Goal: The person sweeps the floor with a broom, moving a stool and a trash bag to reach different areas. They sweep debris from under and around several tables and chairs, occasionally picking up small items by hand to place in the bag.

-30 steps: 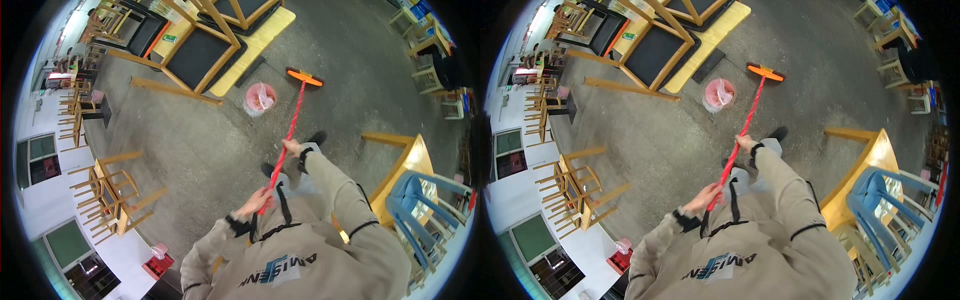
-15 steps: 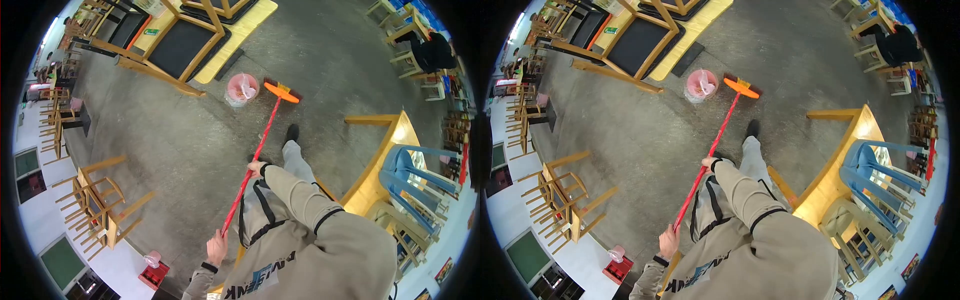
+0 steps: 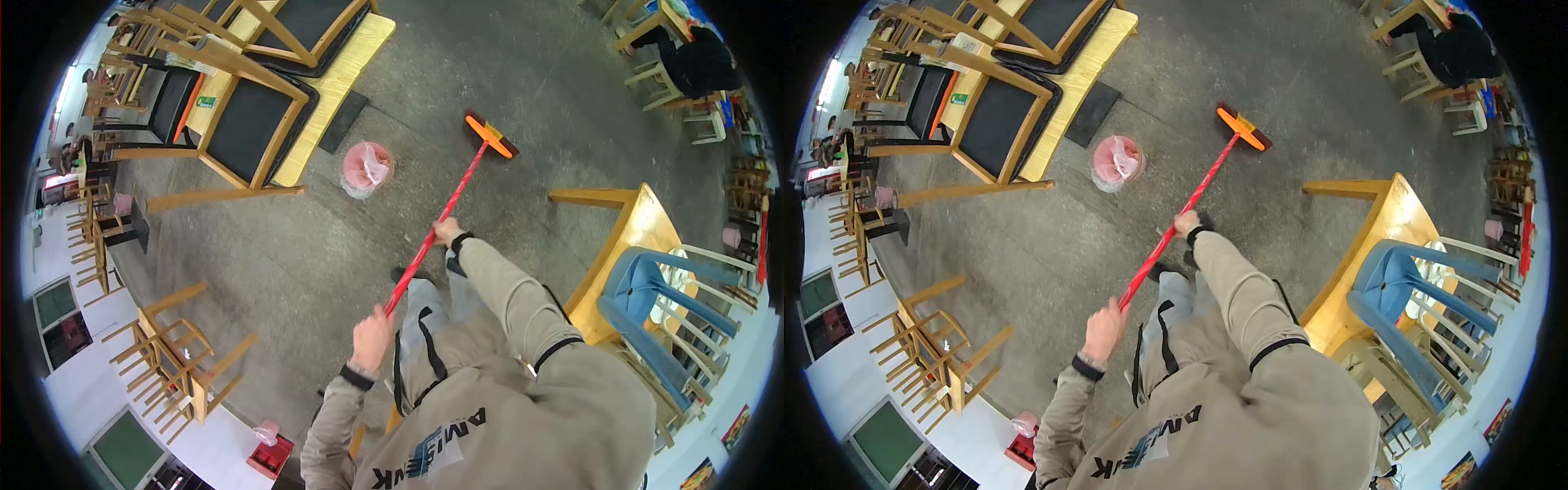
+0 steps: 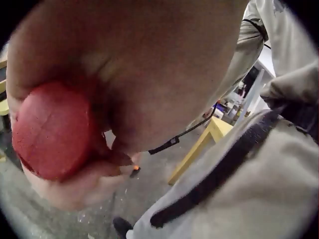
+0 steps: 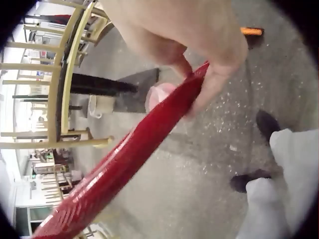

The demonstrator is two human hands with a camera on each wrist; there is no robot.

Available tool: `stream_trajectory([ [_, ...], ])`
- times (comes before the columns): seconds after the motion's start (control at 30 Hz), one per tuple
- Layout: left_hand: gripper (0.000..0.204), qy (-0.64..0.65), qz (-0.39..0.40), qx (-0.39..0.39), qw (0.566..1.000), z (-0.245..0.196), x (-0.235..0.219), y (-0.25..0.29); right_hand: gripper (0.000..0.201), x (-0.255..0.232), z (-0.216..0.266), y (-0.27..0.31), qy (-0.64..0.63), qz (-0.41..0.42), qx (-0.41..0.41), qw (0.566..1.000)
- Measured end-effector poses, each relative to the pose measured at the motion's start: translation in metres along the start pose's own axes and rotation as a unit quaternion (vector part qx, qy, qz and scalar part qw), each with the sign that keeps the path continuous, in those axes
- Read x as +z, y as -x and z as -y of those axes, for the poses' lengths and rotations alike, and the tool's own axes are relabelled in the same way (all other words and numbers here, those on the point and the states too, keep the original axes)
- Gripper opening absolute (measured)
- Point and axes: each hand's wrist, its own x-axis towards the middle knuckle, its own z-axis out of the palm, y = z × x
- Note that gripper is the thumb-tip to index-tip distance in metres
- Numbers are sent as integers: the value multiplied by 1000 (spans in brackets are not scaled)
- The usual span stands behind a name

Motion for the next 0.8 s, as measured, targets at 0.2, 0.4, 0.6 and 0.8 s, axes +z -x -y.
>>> stream_trajectory([
  [0.2,36,110,80,-103,985,4,-29,111,11,63,-130,-11,-126,217,222,942],
  [0.4,36,122,105,-195,968,-9,-12,155,17,52,-58,86,-80,104,208,969],
  [0.6,37,126,50,-113,984,-34,10,30,14,-35,65,13,-179,155,6,972],
  [0.8,41,132,-65,2,989,-129,-34,-169,40,-112,172,-57,-212,-9,-148,966],
])
